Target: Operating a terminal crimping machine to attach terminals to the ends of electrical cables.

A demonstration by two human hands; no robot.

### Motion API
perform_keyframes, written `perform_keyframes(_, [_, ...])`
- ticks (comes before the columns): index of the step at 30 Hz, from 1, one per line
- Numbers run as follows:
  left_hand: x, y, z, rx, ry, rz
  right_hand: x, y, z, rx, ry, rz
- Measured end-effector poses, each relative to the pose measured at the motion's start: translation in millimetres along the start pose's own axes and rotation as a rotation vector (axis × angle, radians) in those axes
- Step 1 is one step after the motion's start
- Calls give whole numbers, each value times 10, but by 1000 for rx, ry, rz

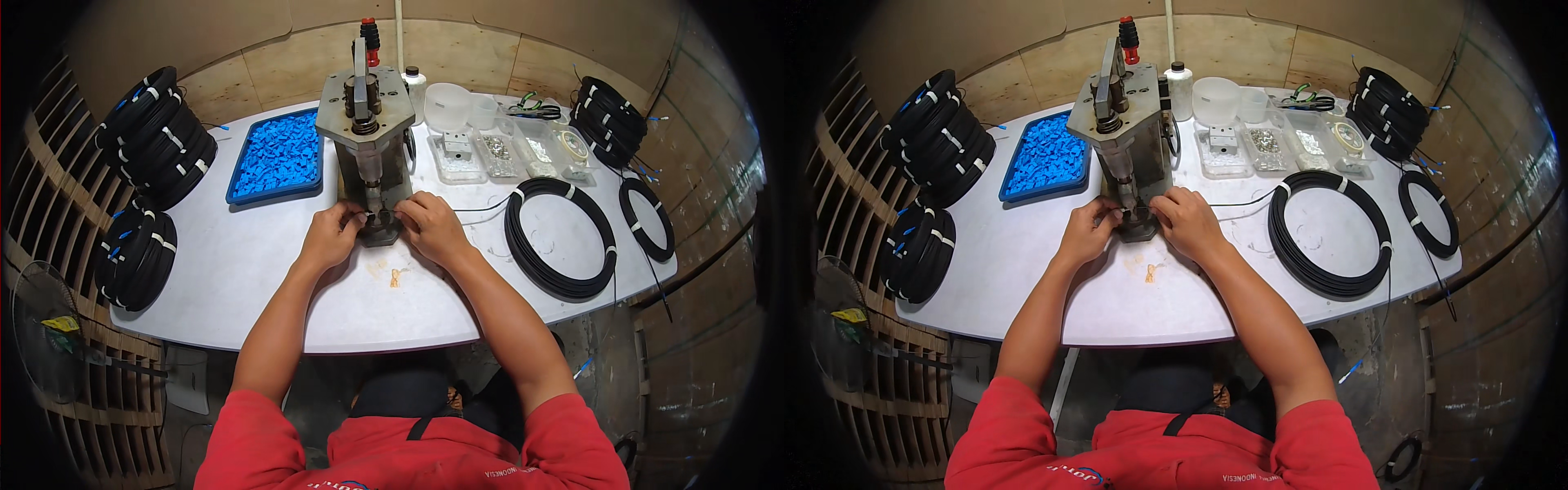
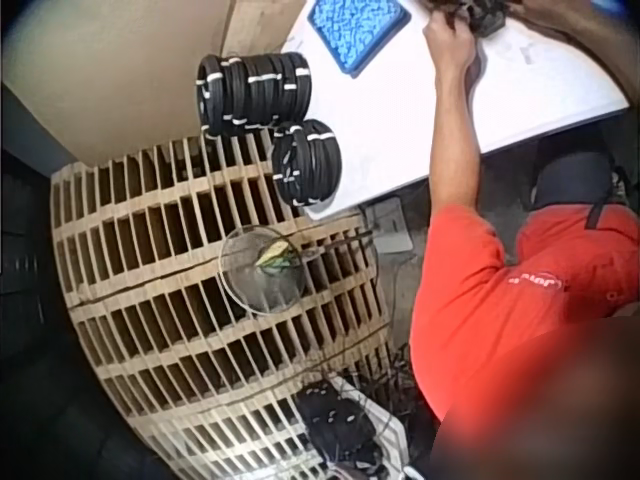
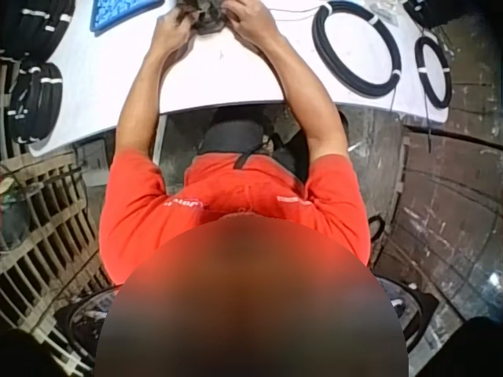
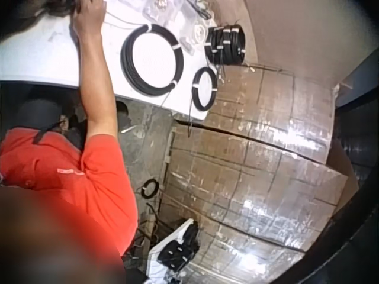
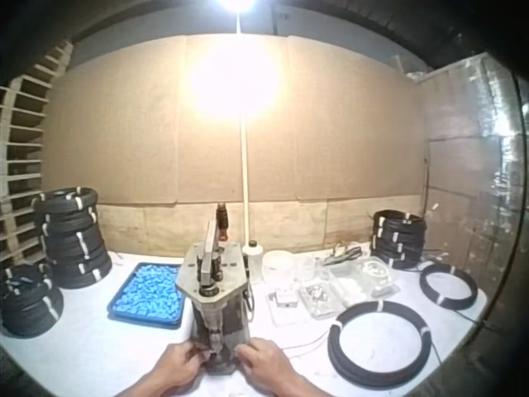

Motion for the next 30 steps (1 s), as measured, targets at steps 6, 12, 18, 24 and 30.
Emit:
perform_keyframes(6, [4,0,-5,-10,-21,-3,9,-1,-4,7,-14,-1])
perform_keyframes(12, [-6,-26,23,3,-19,-1,2,-5,9,10,-14,-1])
perform_keyframes(18, [-5,-14,31,6,-26,-5,-6,-13,17,7,-13,-3])
perform_keyframes(24, [16,21,-30,5,-24,-38,-3,-10,29,11,-13,-11])
perform_keyframes(30, [15,25,-24,-14,-25,-39,-1,-22,25,13,-16,-15])
Point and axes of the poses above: each hand's wrist, its own x-axis away from the middle knuckle, its own y-axis out of the back of the hand, z = x × y, the point moved 7 cm from there along -x, towards the middle knuckle, and after that the axes turned 13 degrees about -x, right-handed, at the moved point
